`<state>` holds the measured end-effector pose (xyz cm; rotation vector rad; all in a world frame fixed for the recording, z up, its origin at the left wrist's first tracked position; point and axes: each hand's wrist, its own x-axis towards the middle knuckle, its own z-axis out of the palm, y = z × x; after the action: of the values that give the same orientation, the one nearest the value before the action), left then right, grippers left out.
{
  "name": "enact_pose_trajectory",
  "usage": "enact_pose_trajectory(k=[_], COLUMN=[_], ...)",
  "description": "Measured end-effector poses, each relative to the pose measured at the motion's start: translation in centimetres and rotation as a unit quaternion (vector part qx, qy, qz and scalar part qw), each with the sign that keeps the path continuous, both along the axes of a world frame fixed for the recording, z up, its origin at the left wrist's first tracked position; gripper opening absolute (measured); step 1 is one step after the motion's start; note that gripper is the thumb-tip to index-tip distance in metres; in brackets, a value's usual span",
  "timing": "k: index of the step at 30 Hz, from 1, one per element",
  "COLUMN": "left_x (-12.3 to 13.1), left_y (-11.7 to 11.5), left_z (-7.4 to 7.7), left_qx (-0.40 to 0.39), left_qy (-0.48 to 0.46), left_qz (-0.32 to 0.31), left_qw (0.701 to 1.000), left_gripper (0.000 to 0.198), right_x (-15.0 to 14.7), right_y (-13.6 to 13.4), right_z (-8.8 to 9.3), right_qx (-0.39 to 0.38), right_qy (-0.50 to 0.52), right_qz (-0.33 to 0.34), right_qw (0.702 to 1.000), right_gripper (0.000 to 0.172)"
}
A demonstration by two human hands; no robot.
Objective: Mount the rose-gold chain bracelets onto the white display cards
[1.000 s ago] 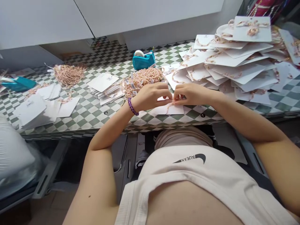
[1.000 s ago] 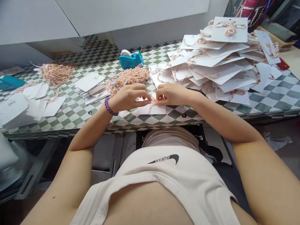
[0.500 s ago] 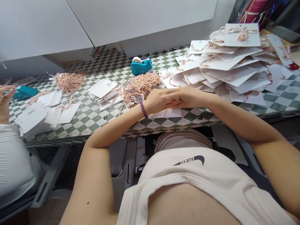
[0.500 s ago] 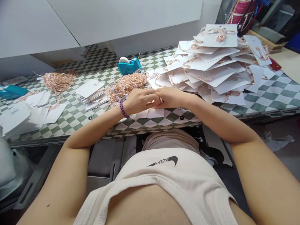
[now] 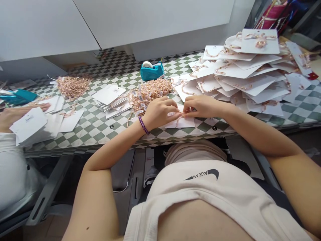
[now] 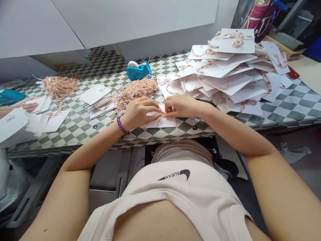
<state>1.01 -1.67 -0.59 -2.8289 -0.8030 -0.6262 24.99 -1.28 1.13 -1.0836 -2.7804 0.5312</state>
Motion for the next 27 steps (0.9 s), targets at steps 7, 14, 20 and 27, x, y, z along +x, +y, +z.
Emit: enact_pose_trajectory(k=[7, 14, 20, 27], left_x=[1.3, 1.2, 1.1, 1.2], left_y=[-0.8, -0.4, -0.5, -0.7], left_z=[1.2, 0.5, -0.5, -0.8], left_qx=[-0.051, -0.112, -0.155, -0.146], left_qy=[0.052, 0.006, -0.047, -0.062], left_qz=[0.028, 0.042, 0.021, 0.038], left_qw=[0.997, 0.993, 0.987, 0.987], left_gripper=[0.027, 0.012, 0.013, 0.015], right_x=[0.0, 0.4, 0.5, 1.1], right_y=[0.0, 0.0, 0.0, -0.2], right_z=[-0.2, -0.3, -0.7, -0.2], right_qx=[0.012, 0.025, 0.054, 0.066], right_qy=[0.024, 0.038, 0.041, 0.047], right_qz=[0.01, 0.047, 0.042, 0.085], right_qw=[1.0, 0.998, 0.997, 0.993], right_gripper=[0.018, 0.023, 0.025, 0.026])
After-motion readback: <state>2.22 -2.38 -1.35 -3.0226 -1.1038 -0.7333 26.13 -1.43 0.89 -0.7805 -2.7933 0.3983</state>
